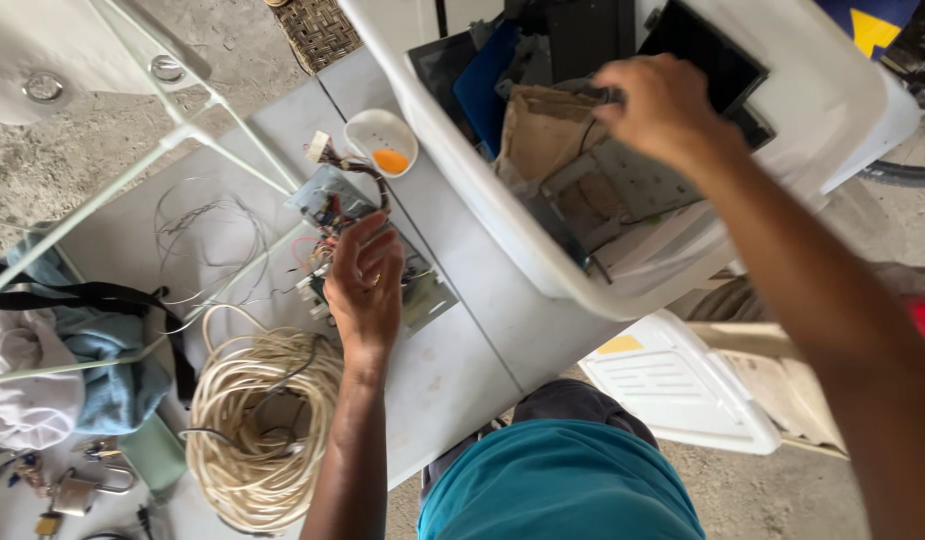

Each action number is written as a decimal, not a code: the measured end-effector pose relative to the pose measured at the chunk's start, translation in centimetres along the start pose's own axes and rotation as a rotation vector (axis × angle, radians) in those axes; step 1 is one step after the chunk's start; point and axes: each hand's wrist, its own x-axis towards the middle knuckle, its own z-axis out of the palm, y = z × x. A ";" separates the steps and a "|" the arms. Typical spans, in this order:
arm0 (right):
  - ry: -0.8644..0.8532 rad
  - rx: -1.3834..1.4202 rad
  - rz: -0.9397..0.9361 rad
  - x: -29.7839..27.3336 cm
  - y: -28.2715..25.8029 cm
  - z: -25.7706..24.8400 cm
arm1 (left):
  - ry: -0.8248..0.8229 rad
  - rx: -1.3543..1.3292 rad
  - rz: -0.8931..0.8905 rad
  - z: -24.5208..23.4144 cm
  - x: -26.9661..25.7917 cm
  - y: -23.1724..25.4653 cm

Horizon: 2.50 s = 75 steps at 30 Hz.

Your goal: The person sorts various electronic components and disassembled device parts from a large white bin onto a table, handling items such as a keyboard, internal screens, and circuit boards.

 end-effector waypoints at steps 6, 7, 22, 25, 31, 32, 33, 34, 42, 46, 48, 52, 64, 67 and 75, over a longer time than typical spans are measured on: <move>-0.489 -0.164 0.131 4.6 14.7 6.6 | -0.051 0.024 0.261 9.2 1.6 8.1; -0.541 -0.158 0.090 4.8 15.5 7.2 | -0.074 0.042 0.260 10.7 2.2 8.7; -0.021 0.014 -0.201 -0.5 11.9 -12.8 | -0.143 0.104 0.070 15.4 2.8 10.0; 0.056 0.337 -0.257 -1.9 11.0 -16.0 | -0.183 -0.179 0.051 13.9 1.4 10.6; 0.283 0.451 -0.255 -5.9 5.7 -17.9 | -0.150 -0.169 0.226 6.8 -5.0 12.0; 0.296 0.448 -0.294 -6.8 3.8 -17.9 | -0.124 -0.113 0.269 5.1 -6.9 11.8; 0.308 0.446 -0.333 -7.6 1.7 -18.0 | -0.076 -0.060 0.250 3.1 -8.7 11.3; 0.337 0.424 -0.421 -8.4 -0.5 -18.0 | -0.028 -0.008 0.227 1.2 -10.8 10.7; -0.055 0.558 -0.624 -15.4 -14.5 -13.9 | -0.122 -0.346 0.033 -10.9 -24.0 5.1; -0.068 0.617 -0.660 -18.4 -16.9 -4.6 | -0.113 0.142 -0.703 -9.9 -26.0 -0.7; -0.116 0.595 -0.550 -19.5 -16.7 0.7 | -0.035 0.163 -0.802 -7.9 -26.7 -4.2; -0.002 0.642 -0.475 -21.3 -14.9 9.4 | 0.049 0.402 -0.399 -5.0 -27.4 -9.6; -0.161 0.594 -0.497 -22.1 -15.2 8.8 | 0.142 0.688 -0.311 -2.6 -23.3 -15.2; -0.108 0.728 -0.589 -21.1 -14.5 2.3 | -0.022 0.613 -0.607 -3.4 -22.7 -12.8; -0.169 0.057 -0.346 2.2 1.1 1.0 | 0.100 0.787 -0.253 -2.5 -17.0 -0.4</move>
